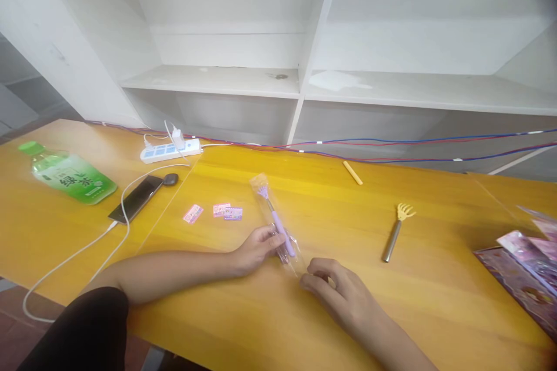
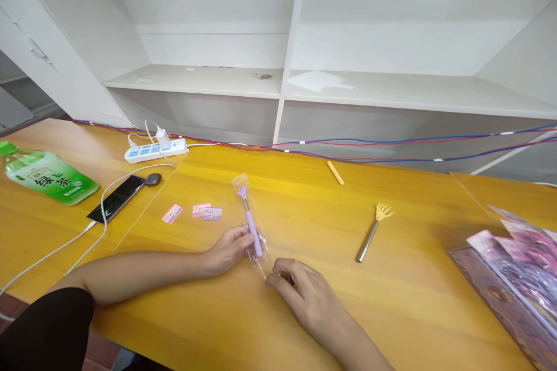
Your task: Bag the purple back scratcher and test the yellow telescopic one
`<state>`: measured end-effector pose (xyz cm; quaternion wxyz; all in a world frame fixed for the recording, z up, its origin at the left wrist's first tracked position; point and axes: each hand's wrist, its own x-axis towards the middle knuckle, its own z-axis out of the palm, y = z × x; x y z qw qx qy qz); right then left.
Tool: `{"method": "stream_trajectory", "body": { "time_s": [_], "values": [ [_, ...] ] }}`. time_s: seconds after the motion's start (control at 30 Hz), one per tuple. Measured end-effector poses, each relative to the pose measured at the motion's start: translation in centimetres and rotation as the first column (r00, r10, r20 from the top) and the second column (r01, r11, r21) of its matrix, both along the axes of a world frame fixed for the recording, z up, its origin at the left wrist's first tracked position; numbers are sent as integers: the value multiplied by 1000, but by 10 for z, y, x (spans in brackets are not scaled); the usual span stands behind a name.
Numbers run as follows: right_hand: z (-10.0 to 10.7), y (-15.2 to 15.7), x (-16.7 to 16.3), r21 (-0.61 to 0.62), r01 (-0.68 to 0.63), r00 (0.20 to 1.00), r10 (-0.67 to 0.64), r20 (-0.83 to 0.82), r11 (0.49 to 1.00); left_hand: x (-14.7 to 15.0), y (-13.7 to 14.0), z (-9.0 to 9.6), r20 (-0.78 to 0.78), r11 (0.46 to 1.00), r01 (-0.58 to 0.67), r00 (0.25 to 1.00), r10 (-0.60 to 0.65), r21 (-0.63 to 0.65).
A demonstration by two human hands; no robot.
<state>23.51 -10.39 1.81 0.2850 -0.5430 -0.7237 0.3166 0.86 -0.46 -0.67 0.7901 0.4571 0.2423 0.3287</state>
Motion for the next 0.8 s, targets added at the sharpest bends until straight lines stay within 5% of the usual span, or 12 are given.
{"method": "stream_trajectory", "body": {
  "time_s": [0.13, 0.3, 0.57, 0.8],
  "values": [
    [1, -2, -1, 249, -147, 986, 121, 116, 957, 0, 1, -2, -2, 999, -45, 999, 45, 17],
    [7, 3, -2, 633, -357, 931, 206, 302, 687, -2, -1, -1, -42, 994, -8, 999, 13, 107],
    [-18, 3, -4, 570, -245, 961, 117, 252, 784, -2, -9, 0, -93, 963, 224, 973, -212, 149],
    [-12, 5, -8, 607, -192, 969, 53, 240, 771, -5, -8, 7, -129, 943, 324, 941, -312, 80]
  ]
}}
